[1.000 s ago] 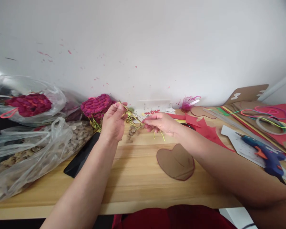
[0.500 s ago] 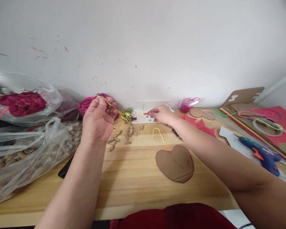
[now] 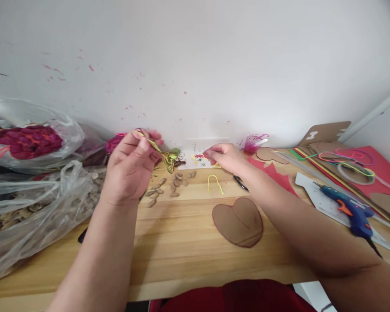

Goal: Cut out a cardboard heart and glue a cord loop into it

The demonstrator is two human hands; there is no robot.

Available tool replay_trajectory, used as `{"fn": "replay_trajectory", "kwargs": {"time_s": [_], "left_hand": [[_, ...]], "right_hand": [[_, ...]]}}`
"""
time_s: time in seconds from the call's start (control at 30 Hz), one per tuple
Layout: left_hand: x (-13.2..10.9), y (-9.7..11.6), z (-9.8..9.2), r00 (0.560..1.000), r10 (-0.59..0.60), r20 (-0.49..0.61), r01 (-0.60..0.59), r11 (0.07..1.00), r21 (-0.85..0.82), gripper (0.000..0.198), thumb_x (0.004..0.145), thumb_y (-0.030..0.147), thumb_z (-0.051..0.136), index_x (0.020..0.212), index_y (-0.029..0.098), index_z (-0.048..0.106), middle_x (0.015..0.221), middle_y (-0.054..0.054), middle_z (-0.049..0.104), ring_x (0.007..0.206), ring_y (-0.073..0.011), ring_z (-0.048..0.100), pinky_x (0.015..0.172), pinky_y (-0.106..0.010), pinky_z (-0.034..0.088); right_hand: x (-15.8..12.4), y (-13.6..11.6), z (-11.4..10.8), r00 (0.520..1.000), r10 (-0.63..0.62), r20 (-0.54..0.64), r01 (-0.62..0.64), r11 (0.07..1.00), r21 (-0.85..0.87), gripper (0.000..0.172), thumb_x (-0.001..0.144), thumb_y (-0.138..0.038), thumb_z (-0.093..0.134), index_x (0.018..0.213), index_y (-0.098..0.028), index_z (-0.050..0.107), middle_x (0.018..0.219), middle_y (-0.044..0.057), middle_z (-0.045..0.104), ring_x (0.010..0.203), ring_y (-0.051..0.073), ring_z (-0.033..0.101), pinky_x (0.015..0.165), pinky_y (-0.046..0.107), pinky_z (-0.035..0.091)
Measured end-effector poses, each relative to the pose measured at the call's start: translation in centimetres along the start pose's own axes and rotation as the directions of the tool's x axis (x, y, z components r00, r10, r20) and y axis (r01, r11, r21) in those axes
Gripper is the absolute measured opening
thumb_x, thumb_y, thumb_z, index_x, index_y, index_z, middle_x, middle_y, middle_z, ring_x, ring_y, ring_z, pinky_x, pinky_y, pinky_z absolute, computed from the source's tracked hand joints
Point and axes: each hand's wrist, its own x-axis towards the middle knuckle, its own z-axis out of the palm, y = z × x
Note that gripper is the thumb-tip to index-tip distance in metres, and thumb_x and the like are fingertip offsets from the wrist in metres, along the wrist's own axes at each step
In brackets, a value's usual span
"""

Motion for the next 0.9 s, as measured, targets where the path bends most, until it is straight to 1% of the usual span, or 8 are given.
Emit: {"fn": "replay_trajectory", "kwargs": {"time_s": [0.1,0.2,0.3,0.4,0.5,0.57,0.73,0.9], "left_hand": [[-0.3,-1.3,0.5,0.999,-0.039,0.037,0.035,0.996,0.087,0.015,0.074,0.025,0.083,0.081,0.021,0.070,0.112,-0.006,0.068,0.107,-0.0200,0.060,0.089,-0.029,0.048],[-0.8,-2.5,1.0,0.991,-0.110,0.071,0.099,0.985,0.142,0.012,0.078,0.027,0.079,0.081,0.020,0.069,0.125,-0.007,0.066,0.124,-0.0239,0.054,0.097,-0.032,0.044],[-1.2,-3.6,1.4,0.979,-0.177,0.100,0.162,0.976,0.143,0.012,0.080,0.028,0.077,0.080,0.020,0.069,0.127,-0.008,0.065,0.125,-0.0237,0.054,0.099,-0.032,0.043],[-1.6,-4.4,1.9,0.955,-0.264,0.135,0.253,0.963,0.092,0.015,0.080,0.031,0.077,0.081,0.020,0.068,0.118,-0.008,0.067,0.106,-0.0225,0.062,0.078,-0.030,0.051],[-1.9,-4.7,2.4,0.933,-0.335,0.130,0.329,0.942,0.066,0.019,0.078,0.033,0.079,0.078,0.020,0.065,0.117,-0.007,0.066,0.081,-0.0165,0.062,0.057,-0.026,0.048],[-2.1,-4.9,2.7,0.927,-0.355,0.125,0.350,0.935,0.057,0.020,0.078,0.032,0.079,0.077,0.019,0.064,0.111,-0.006,0.067,0.069,-0.0121,0.058,0.052,-0.024,0.045],[-2.1,-5.2,2.8,0.927,-0.342,0.152,0.335,0.940,0.070,0.020,0.078,0.034,0.079,0.080,0.019,0.067,0.071,0.000,0.063,0.060,-0.0127,0.057,0.059,-0.027,0.048],[-1.9,-5.3,2.1,0.944,-0.318,0.083,0.305,0.942,0.139,0.019,0.078,0.034,0.080,0.084,0.018,0.073,0.080,-0.002,0.068,0.069,-0.0115,0.060,0.070,-0.025,0.048]], "right_hand": [[-1.7,-1.6,0.3,0.998,-0.045,0.052,0.031,0.969,0.247,0.018,0.089,-0.030,0.064,0.097,-0.019,0.075,0.092,0.008,0.076,0.080,0.016,0.070,0.050,0.021,0.043],[-3.8,-3.6,1.0,0.970,-0.189,0.154,0.104,0.891,0.441,0.026,0.088,-0.028,0.065,0.113,-0.021,0.071,0.108,0.008,0.073,0.104,0.020,0.067,0.059,0.021,0.051],[-5.6,-5.0,2.2,0.943,-0.253,0.214,0.085,0.808,0.582,0.036,0.083,-0.024,0.068,0.119,-0.024,0.066,0.122,0.007,0.068,0.102,0.017,0.065,0.064,0.022,0.054],[-6.7,-5.2,3.5,0.954,-0.212,0.212,0.017,0.743,0.669,0.044,0.081,-0.023,0.070,0.124,-0.024,0.062,0.111,0.005,0.070,0.088,0.015,0.065,0.063,0.023,0.053],[-7.2,-4.5,4.3,0.973,-0.159,0.169,-0.006,0.711,0.703,0.040,0.079,-0.029,0.075,0.116,-0.022,0.062,0.091,0.003,0.070,0.082,0.016,0.066,0.056,0.022,0.048],[-7.3,-4.0,4.4,0.979,-0.112,0.168,-0.040,0.709,0.704,0.037,0.077,-0.035,0.077,0.107,-0.020,0.062,0.083,0.002,0.069,0.075,0.015,0.067,0.050,0.021,0.044],[-7.3,-3.2,4.2,0.985,-0.059,0.163,-0.065,0.744,0.665,0.036,0.078,-0.050,0.076,0.084,-0.018,0.062,0.070,-0.001,0.064,0.056,0.010,0.060,0.043,0.019,0.034],[-7.2,-3.1,3.9,0.990,-0.024,0.139,-0.074,0.753,0.654,0.035,0.076,-0.051,0.076,0.082,-0.019,0.063,0.067,-0.002,0.062,0.050,0.007,0.052,0.041,0.018,0.029]]}}
